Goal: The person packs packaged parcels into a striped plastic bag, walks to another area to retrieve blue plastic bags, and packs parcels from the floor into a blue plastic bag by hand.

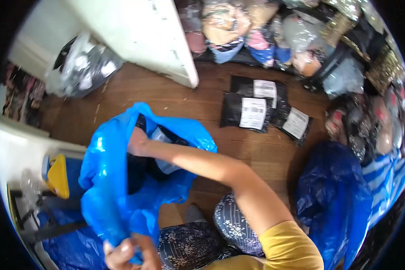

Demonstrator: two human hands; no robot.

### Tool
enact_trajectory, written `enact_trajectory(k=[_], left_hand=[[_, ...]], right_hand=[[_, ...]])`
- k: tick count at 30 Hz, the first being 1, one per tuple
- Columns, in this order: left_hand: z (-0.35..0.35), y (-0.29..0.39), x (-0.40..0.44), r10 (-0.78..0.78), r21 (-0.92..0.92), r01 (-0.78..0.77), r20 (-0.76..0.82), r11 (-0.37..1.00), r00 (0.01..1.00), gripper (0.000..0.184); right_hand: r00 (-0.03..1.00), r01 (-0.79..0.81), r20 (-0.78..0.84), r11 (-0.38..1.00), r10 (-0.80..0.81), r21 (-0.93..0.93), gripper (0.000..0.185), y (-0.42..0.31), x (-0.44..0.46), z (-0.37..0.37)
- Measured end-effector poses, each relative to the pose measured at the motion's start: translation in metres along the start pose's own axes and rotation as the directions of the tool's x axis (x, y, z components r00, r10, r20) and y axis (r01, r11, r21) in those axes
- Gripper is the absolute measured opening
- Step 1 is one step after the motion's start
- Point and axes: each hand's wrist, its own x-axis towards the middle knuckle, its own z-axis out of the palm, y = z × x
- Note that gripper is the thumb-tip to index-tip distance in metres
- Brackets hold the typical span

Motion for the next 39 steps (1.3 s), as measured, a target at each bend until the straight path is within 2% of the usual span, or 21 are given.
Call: enact_trajectory(k=[2, 4, 6, 7, 8, 9, 11, 14, 17, 19, 20, 22, 23, 24, 25, 26, 28, 30, 32, 37, 39], left_hand=[[-0.015, -0.003, 0.000, 0.136, -0.110, -0.152, -0.140, 0.982, 0.981, 0.033], [-0.029, -0.009, 0.004, 0.198, -0.227, -0.269, -0.292, 0.936, 0.936, 0.030], [-0.039, -0.015, 0.013, 0.215, -0.296, -0.338, -0.380, 0.893, 0.900, 0.026], [-0.042, -0.017, 0.016, 0.220, -0.313, -0.358, -0.402, 0.880, 0.889, 0.025], [-0.043, -0.020, 0.019, 0.220, -0.319, -0.368, -0.416, 0.873, 0.882, 0.023], [-0.040, -0.022, 0.022, 0.205, -0.315, -0.367, -0.447, 0.875, 0.871, 0.022], [-0.022, -0.022, 0.030, 0.121, -0.291, -0.340, -0.574, 0.894, 0.810, 0.022], [-0.016, -0.025, 0.040, 0.124, -0.202, -0.287, -0.576, 0.936, 0.808, 0.025], [-0.008, -0.031, 0.047, 0.115, -0.225, -0.267, -0.522, 0.937, 0.845, 0.027], [-0.008, -0.034, 0.049, 0.117, -0.232, -0.260, -0.494, 0.937, 0.862, 0.027], [-0.015, -0.036, 0.048, 0.113, -0.203, -0.225, -0.449, 0.953, 0.886, 0.025], [-0.023, -0.038, 0.048, 0.104, -0.138, -0.165, -0.368, 0.977, 0.924, 0.023], [-0.015, -0.035, 0.049, 0.128, -0.060, -0.166, -0.403, 0.984, 0.906, 0.020], [-0.017, -0.037, 0.050, 0.122, -0.061, -0.160, -0.405, 0.985, 0.906, 0.020], [-0.022, -0.039, 0.050, 0.140, -0.063, -0.174, -0.359, 0.983, 0.923, 0.019], [-0.025, -0.040, 0.050, 0.163, -0.065, -0.192, -0.312, 0.979, 0.936, 0.017], [-0.021, -0.039, 0.052, 0.171, -0.062, -0.202, -0.331, 0.977, 0.928, 0.016], [-0.015, -0.038, 0.057, 0.077, -0.275, -0.213, -0.434, 0.938, 0.898, 0.026], [-0.012, -0.036, 0.059, 0.098, -0.239, -0.225, -0.448, 0.945, 0.889, 0.026], [-0.015, -0.033, 0.057, 0.176, -0.164, -0.264, -0.416, 0.950, 0.892, 0.026], [-0.014, -0.031, 0.057, 0.175, -0.162, -0.269, -0.440, 0.949, 0.881, 0.026]], right_hand=[[0.989, 0.132, -0.050, 0.988, -0.136, -0.077, 0.022, 0.009, -0.016, 0.001], [0.921, 0.037, -0.368, 0.968, -0.129, -0.247, 0.025, 0.020, -0.063, 0.016], [0.971, 0.086, 0.208, 0.984, -0.117, 0.156, 0.027, 0.014, -0.109, -0.061], [0.994, -0.083, 0.104, 0.920, 0.046, 0.382, 0.022, 0.009, -0.138, -0.092], [0.973, -0.182, -0.101, 0.958, 0.208, 0.222, 0.014, 0.023, -0.161, -0.112], [0.908, 0.031, -0.412, 0.992, -0.078, -0.121, 0.012, 0.074, -0.185, -0.131], [0.433, -0.467, -0.790, 0.858, 0.433, 0.215, 0.018, 0.149, -0.235, -0.174], [-0.089, -0.566, -0.890, 0.712, 0.447, 0.415, 0.048, 0.284, -0.311, -0.201], [-0.115, -0.798, -0.859, 0.468, 0.499, 0.379, 0.064, 0.318, -0.312, -0.161], [0.018, -0.728, -0.779, 0.542, 0.627, 0.420, 0.054, 0.267, -0.295, -0.155], [0.201, -0.483, -0.649, 0.651, 0.733, 0.586, 0.049, 0.248, -0.293, -0.160], [0.319, -0.311, -0.480, 0.569, 0.817, 0.761, 0.043, 0.168, -0.282, -0.180], [0.423, -0.228, -0.551, 0.673, 0.719, 0.703, 0.034, 0.185, -0.294, -0.180], [0.404, -0.221, -0.538, 0.649, 0.740, 0.728, 0.032, 0.158, -0.302, -0.197], [0.239, -0.262, -0.539, 0.588, 0.808, 0.765, 0.035, 0.122, -0.309, -0.215], [0.164, -0.026, -0.613, 0.625, 0.773, 0.780, 0.041, 0.145, -0.332, -0.222], [0.180, 0.117, -0.683, 0.674, 0.708, 0.729, 0.050, 0.145, -0.379, -0.261], [0.063, 0.311, -0.734, 0.685, 0.677, 0.659, 0.046, 0.172, -0.423, -0.287], [-0.073, 0.186, -0.784, 0.781, 0.616, 0.596, 0.047, 0.193, -0.452, -0.284], [-0.005, 0.281, -0.509, 0.490, 0.861, 0.825, 0.053, 0.202, -0.474, -0.242], [-0.091, 0.173, -0.617, 0.622, 0.782, 0.763, 0.046, 0.178, -0.464, -0.241]])
